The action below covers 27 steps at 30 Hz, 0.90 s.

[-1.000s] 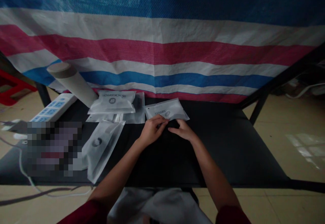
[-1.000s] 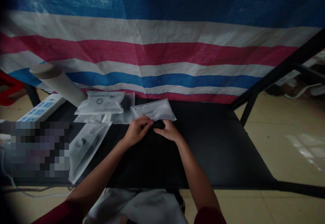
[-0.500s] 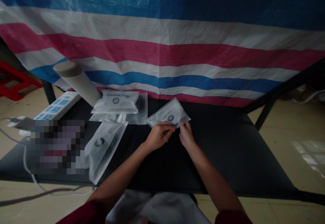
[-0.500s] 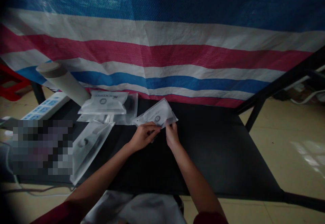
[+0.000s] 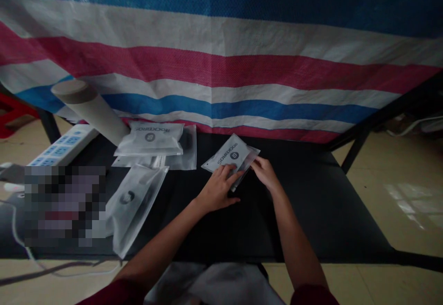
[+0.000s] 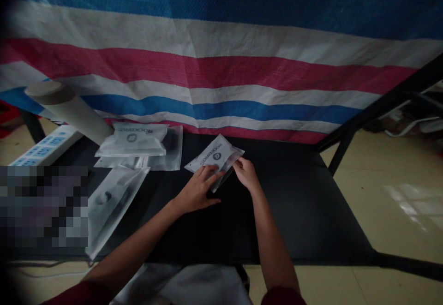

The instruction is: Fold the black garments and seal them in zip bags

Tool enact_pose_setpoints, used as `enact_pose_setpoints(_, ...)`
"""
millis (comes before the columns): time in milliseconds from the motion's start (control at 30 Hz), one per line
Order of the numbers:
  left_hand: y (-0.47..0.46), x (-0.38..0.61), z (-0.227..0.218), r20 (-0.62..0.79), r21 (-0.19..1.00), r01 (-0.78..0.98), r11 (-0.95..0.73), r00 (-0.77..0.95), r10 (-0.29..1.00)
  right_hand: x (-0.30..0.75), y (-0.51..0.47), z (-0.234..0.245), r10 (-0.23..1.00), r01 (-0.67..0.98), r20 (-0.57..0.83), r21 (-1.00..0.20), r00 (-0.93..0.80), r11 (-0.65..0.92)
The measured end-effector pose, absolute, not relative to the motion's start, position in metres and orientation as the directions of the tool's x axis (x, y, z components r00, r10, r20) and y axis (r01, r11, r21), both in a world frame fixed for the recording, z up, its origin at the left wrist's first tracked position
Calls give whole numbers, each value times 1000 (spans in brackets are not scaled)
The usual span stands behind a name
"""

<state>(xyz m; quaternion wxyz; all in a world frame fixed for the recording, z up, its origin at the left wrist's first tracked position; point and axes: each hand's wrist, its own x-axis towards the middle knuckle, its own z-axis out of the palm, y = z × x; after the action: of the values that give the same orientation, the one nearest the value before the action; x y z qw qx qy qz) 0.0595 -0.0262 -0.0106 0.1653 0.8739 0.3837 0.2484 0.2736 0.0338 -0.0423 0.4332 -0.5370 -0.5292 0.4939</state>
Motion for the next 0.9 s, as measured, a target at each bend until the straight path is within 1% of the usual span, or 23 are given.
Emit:
enact_pose_setpoints(100, -25, 59, -13, 314, 443, 576, -687, 619, 720, 284, 36, -39, 1000, 177, -22, -984, 6, -22)
enact_pose_setpoints(167, -23, 57, -15, 324, 440, 557, -704, 633, 703, 284, 34, -36, 999, 194, -38, -980, 30, -43)
enact_pose_setpoints(200, -21, 56, -16, 330, 443, 544, -712, 640, 694, 283, 32, -34, 998, 212, -58, -975, 13, -59)
enact_pose_setpoints(233, -20, 55, -17, 337, 447, 531, -720, 646, 685, 281, 30, -32, 995, 233, -90, -969, -33, -80)
enact_pose_setpoints(300, -18, 53, -18, 355, 450, 517, -728, 644, 677, 275, 24, -27, 962, 265, -180, -956, -206, -122)
enact_pose_setpoints(367, -17, 51, -18, 371, 441, 535, -720, 622, 690, 269, 18, -21, 883, 271, -260, -949, -390, -160)
enact_pose_setpoints(400, -17, 51, -18, 375, 437, 552, -710, 606, 701, 267, 15, -17, 846, 264, -282, -949, -454, -174)
enact_pose_setpoints(500, -17, 49, -19, 372, 448, 602, -661, 547, 750, 262, 10, -10, 797, 213, -281, -957, -535, -195)
enact_pose_setpoints(600, -17, 49, -20, 368, 495, 618, -612, 489, 791, 262, 9, -9, 786, 203, -271, -961, -555, -188)
enact_pose_setpoints(667, -16, 50, -21, 371, 513, 602, -611, 486, 791, 260, 10, -13, 797, 224, -268, -960, -541, -171)
enact_pose_setpoints(800, -15, 51, -24, 381, 498, 579, -646, 522, 763, 254, 12, -23, 836, 241, -251, -959, -488, -147)
enact_pose_setpoints(900, -14, 51, -26, 380, 497, 592, -634, 509, 773, 249, 11, -25, 857, 271, -245, -954, -453, -129)
